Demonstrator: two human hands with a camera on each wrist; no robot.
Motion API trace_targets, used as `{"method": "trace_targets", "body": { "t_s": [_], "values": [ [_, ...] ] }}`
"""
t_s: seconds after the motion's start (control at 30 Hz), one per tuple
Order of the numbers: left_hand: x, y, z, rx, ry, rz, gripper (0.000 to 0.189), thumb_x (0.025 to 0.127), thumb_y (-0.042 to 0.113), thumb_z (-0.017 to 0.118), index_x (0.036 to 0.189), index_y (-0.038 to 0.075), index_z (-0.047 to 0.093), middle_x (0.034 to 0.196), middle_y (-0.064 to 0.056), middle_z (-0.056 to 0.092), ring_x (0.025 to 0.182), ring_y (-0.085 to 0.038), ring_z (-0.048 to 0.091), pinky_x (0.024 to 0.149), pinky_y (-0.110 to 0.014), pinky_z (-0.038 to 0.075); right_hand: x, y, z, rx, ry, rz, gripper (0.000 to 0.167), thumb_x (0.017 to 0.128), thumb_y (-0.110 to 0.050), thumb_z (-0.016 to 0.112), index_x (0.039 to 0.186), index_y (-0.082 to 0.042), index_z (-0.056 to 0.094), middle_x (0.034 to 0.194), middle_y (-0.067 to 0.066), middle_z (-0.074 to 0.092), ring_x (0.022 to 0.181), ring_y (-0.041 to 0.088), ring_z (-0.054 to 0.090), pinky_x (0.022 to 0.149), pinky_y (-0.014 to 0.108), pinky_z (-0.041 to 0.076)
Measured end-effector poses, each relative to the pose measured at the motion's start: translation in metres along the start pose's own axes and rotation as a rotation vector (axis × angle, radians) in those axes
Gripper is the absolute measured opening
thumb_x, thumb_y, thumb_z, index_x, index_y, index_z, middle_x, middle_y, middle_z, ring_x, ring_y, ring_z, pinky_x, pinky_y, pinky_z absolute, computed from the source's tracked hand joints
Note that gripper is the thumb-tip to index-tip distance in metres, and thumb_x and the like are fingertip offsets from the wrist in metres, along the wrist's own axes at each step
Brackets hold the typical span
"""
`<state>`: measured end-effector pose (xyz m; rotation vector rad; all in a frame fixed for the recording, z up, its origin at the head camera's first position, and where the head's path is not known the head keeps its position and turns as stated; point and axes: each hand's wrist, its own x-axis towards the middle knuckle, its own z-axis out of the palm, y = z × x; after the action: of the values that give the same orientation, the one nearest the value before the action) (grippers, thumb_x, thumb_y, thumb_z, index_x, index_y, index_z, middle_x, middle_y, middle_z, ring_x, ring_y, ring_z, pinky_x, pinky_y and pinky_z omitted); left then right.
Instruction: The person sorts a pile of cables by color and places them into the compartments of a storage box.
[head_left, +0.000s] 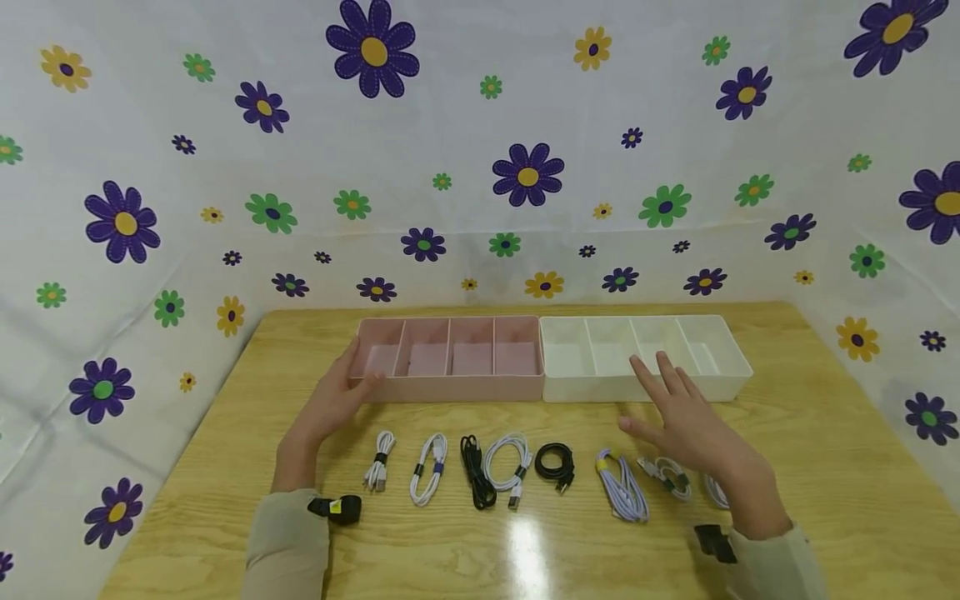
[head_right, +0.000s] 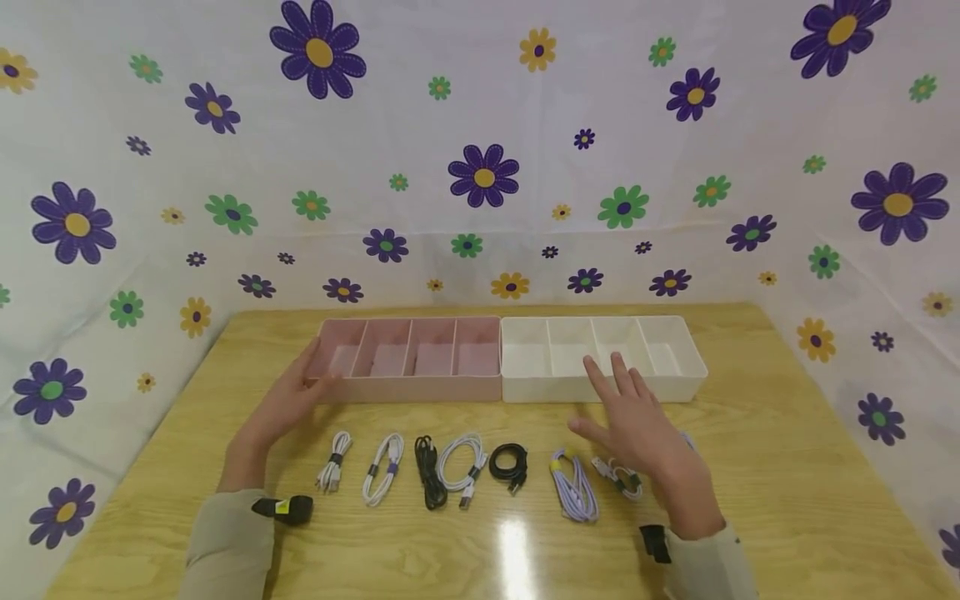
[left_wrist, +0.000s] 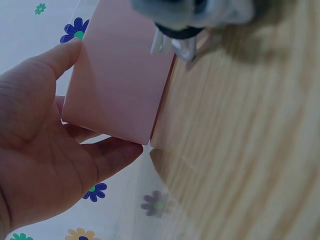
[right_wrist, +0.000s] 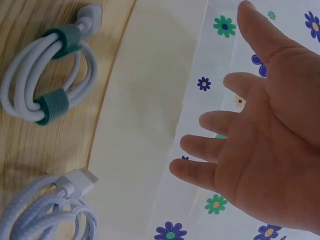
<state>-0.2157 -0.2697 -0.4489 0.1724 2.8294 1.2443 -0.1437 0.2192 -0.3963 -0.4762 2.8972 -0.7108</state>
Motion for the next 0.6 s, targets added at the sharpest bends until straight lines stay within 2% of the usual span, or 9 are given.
{"method": "trace_targets", "body": {
  "t_s": [0.17,0.37,0.57,0.6],
  "values": [
    [-0.002,0.001,0.001,-0.018,-0.004,-0.006,0.081,0.103,0.038,0.053,0.161,0.012,0.001,0.163,-0.025,0.012,0.146,-0.048,0.018,0.115,-0.063,0.020,-0.005,0.007,-0.001,0.029,-0.036,-0.013,0.095,0.093,-0.043,0.068,0.161,-0.014,0.008,0.161,0.031,-0.002,0.141,0.062,0.006,0.102,0.079,0.022],
    [-0.001,0.000,0.001,-0.027,-0.012,-0.006,0.082,0.102,0.041,0.052,0.161,0.014,0.001,0.163,-0.024,0.012,0.146,-0.048,0.020,0.115,-0.064,0.021,-0.009,0.012,-0.006,0.042,-0.070,-0.031,0.105,0.084,-0.028,0.080,0.161,-0.015,0.010,0.161,0.032,0.002,0.140,0.062,0.012,0.101,0.076,0.028],
    [0.000,-0.002,-0.001,-0.015,-0.021,-0.014,0.083,0.102,0.044,0.051,0.161,0.015,0.000,0.163,-0.024,0.010,0.147,-0.047,0.018,0.116,-0.063,0.019,-0.011,0.009,-0.010,0.043,-0.111,-0.027,0.103,0.080,-0.022,0.084,0.159,-0.011,0.019,0.160,0.033,0.009,0.138,0.061,0.022,0.099,0.071,0.036],
    [0.000,-0.002,-0.001,-0.010,-0.023,-0.018,0.083,0.102,0.045,0.051,0.161,0.015,0.000,0.163,-0.025,0.010,0.147,-0.048,0.017,0.115,-0.063,0.019,-0.011,0.009,-0.010,0.046,-0.127,-0.016,0.101,0.080,-0.021,0.084,0.159,-0.011,0.021,0.160,0.032,0.010,0.135,0.059,0.031,0.097,0.069,0.039]
  ]
}}
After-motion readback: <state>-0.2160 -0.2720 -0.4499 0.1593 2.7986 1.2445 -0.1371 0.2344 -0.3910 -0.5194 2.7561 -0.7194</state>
